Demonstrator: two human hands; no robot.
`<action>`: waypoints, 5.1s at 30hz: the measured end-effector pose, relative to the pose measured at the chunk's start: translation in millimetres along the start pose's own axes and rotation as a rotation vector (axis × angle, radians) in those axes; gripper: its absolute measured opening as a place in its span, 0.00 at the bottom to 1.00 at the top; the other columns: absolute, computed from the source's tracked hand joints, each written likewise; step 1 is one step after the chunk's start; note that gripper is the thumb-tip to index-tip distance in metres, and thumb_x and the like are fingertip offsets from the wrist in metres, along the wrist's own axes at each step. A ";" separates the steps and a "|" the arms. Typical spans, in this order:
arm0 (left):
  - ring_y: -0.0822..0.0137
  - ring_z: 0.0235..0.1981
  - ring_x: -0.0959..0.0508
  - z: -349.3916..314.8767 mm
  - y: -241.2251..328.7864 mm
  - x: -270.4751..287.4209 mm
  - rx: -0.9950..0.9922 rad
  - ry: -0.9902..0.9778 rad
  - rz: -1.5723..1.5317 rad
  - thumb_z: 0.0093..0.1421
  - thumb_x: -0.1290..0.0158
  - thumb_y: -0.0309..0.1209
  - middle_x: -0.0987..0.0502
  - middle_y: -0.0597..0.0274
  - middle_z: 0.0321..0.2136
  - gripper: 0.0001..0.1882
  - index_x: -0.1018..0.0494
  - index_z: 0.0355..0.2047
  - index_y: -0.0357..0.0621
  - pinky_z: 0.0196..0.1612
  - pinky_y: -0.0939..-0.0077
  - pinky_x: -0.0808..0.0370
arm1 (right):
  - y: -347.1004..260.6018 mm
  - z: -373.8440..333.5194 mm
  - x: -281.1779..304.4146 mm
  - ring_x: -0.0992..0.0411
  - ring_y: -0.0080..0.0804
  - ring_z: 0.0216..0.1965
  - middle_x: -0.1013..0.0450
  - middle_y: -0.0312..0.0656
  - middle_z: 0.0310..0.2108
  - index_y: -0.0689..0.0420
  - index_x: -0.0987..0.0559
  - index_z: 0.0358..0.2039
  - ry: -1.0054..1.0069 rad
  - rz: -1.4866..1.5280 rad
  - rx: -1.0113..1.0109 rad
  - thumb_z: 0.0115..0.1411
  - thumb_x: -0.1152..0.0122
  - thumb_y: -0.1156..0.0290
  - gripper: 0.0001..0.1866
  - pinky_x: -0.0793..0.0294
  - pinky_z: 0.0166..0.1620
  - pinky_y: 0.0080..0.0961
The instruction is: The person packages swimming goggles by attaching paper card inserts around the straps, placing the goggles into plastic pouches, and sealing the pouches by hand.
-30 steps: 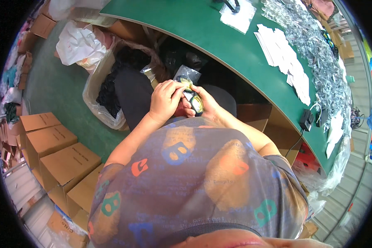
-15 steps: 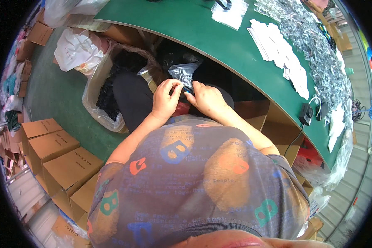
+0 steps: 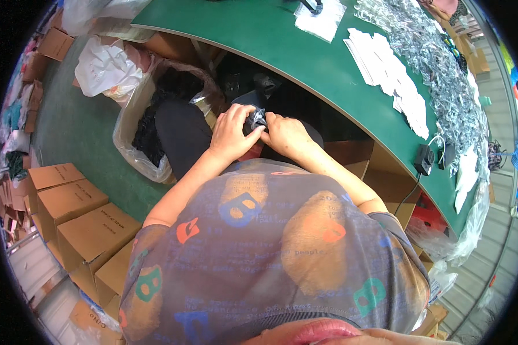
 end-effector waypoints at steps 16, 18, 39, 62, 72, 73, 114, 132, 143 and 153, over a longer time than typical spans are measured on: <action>0.58 0.32 0.21 11.3 13.1 -10.8 -0.291 -0.061 0.021 0.62 0.40 0.31 0.23 0.60 0.29 0.06 0.21 0.32 0.42 0.40 0.65 0.27 | 30.3 4.7 -14.7 0.18 0.47 0.38 0.17 0.51 0.38 0.60 0.21 0.43 -0.149 0.326 -0.043 0.62 0.37 0.59 0.17 0.18 0.38 0.32; 0.70 0.28 0.24 3.0 13.4 -7.0 0.007 -0.141 -0.210 0.61 0.37 0.29 0.25 0.64 0.27 0.05 0.22 0.34 0.42 0.34 0.75 0.28 | 49.7 -2.7 -38.4 0.19 0.36 0.32 0.19 0.43 0.34 0.60 0.23 0.43 -0.172 1.144 -0.301 0.65 0.35 0.60 0.16 0.20 0.36 0.29; 0.64 0.49 0.21 -30.2 -83.9 -62.8 1.036 -0.112 -1.288 0.63 0.39 0.56 0.20 0.61 0.46 0.29 0.26 0.52 0.48 0.56 0.62 0.26 | 8.3 -23.6 -42.3 0.25 0.28 0.48 0.26 0.39 0.51 0.58 0.42 0.71 -0.266 1.690 -0.506 0.62 0.35 0.81 0.39 0.19 0.48 0.27; 0.76 0.36 0.22 -31.4 -72.1 -43.6 0.340 0.108 -0.556 0.67 0.43 0.26 0.21 0.68 0.35 0.04 0.23 0.40 0.40 0.42 0.79 0.25 | 13.2 -13.7 -42.6 0.21 0.31 0.47 0.27 0.41 0.54 0.57 0.32 0.64 -0.175 1.617 -0.430 0.65 0.36 0.75 0.27 0.14 0.39 0.25; 0.67 0.41 0.21 -27.6 -54.8 -33.7 0.136 -0.022 -0.363 0.65 0.43 0.26 0.22 0.60 0.37 0.05 0.24 0.39 0.38 0.47 0.73 0.26 | 12.1 -7.8 -66.4 0.21 0.28 0.43 0.26 0.39 0.46 0.57 0.28 0.55 0.007 1.569 -0.479 0.66 0.37 0.75 0.18 0.14 0.40 0.26; 0.65 0.42 0.22 -27.7 -53.2 -33.0 0.147 -0.042 -0.376 0.65 0.44 0.26 0.22 0.60 0.37 0.06 0.25 0.40 0.38 0.49 0.71 0.26 | 13.5 -8.3 -69.9 0.21 0.28 0.43 0.26 0.39 0.45 0.58 0.28 0.55 0.040 1.529 -0.483 0.66 0.36 0.75 0.18 0.14 0.39 0.26; 0.75 0.23 0.25 -28.0 -26.2 -37.1 0.324 -0.355 -0.284 0.62 0.43 0.26 0.26 0.66 0.20 0.04 0.28 0.34 0.42 0.28 0.75 0.31 | 7.5 -40.3 18.6 0.22 0.51 0.31 0.23 0.47 0.27 0.55 0.26 0.35 0.011 0.268 -0.075 0.59 0.39 0.72 0.06 0.24 0.35 0.39; 0.74 0.25 0.20 -5.0 7.1 68.1 0.324 -0.425 -1.037 0.64 0.45 0.21 0.22 0.64 0.23 0.08 0.34 0.36 0.47 0.35 0.77 0.24 | 13.0 -57.8 10.6 0.29 0.21 0.31 0.23 0.34 0.28 0.60 0.17 0.34 -0.333 1.239 -0.378 0.76 0.65 0.42 0.36 0.31 0.41 0.23; 0.48 0.62 0.29 14.0 67.9 6.5 -0.402 -0.394 -0.320 0.56 0.35 0.31 0.23 0.55 0.56 0.09 0.16 0.38 0.45 0.63 0.57 0.32 | 45.6 -39.9 -30.6 0.22 0.30 0.41 0.18 0.45 0.38 0.60 0.16 0.45 -0.074 1.224 -0.390 0.72 0.63 0.36 0.39 0.25 0.48 0.30; 0.63 0.50 0.21 20.5 75.5 29.1 -0.207 -0.408 -0.324 0.57 0.36 0.22 0.19 0.58 0.45 0.14 0.22 0.43 0.40 0.56 0.69 0.27 | 41.3 -37.4 -30.2 0.26 0.26 0.31 0.20 0.41 0.28 0.62 0.15 0.35 -0.322 1.215 -0.144 0.72 0.63 0.35 0.41 0.26 0.40 0.29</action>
Point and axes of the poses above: each hand's wrist, its own z-axis towards the middle knuckle, its own x-axis out of the back of the hand, y = z × x, the point moved 3 cm from there along z, towards the middle knuckle
